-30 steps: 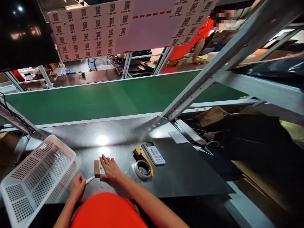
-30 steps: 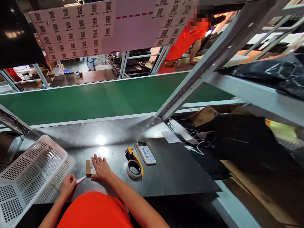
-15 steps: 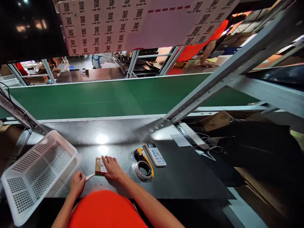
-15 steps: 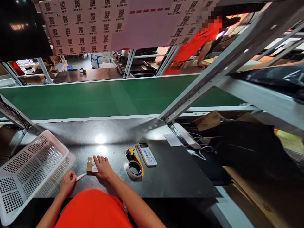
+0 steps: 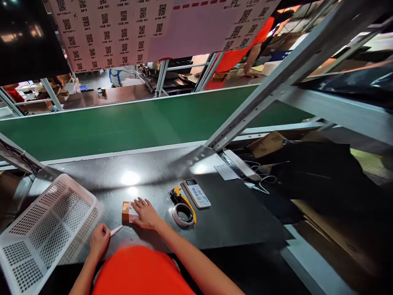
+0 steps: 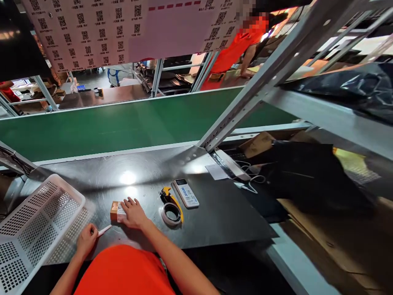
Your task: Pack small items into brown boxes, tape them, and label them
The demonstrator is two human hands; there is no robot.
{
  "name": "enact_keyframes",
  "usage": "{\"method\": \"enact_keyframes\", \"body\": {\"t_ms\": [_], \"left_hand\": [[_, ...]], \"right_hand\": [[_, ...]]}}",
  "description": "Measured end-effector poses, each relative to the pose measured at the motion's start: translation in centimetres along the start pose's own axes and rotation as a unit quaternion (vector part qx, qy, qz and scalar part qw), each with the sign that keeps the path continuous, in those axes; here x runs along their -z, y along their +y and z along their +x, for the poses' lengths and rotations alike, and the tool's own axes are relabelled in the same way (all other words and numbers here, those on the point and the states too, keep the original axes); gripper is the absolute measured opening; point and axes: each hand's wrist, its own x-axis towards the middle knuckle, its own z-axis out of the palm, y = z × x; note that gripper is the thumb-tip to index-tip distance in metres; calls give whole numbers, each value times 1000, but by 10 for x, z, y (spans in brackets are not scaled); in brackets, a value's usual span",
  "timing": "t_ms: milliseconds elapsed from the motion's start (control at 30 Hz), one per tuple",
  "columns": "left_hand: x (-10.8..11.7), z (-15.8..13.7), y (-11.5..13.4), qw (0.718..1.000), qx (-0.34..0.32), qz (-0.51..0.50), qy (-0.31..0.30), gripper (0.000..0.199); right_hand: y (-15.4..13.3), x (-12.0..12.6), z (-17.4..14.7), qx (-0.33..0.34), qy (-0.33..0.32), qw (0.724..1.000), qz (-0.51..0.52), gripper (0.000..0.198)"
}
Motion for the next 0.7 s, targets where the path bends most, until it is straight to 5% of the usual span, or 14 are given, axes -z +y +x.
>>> {"method": "enact_keyframes", "body": {"t_ms": [700], "left_hand": [[-1, -2, 9, 1000, 12, 8, 7, 25]], "right_hand": [[-29, -6, 24, -90, 44, 991, -87, 60]]}}
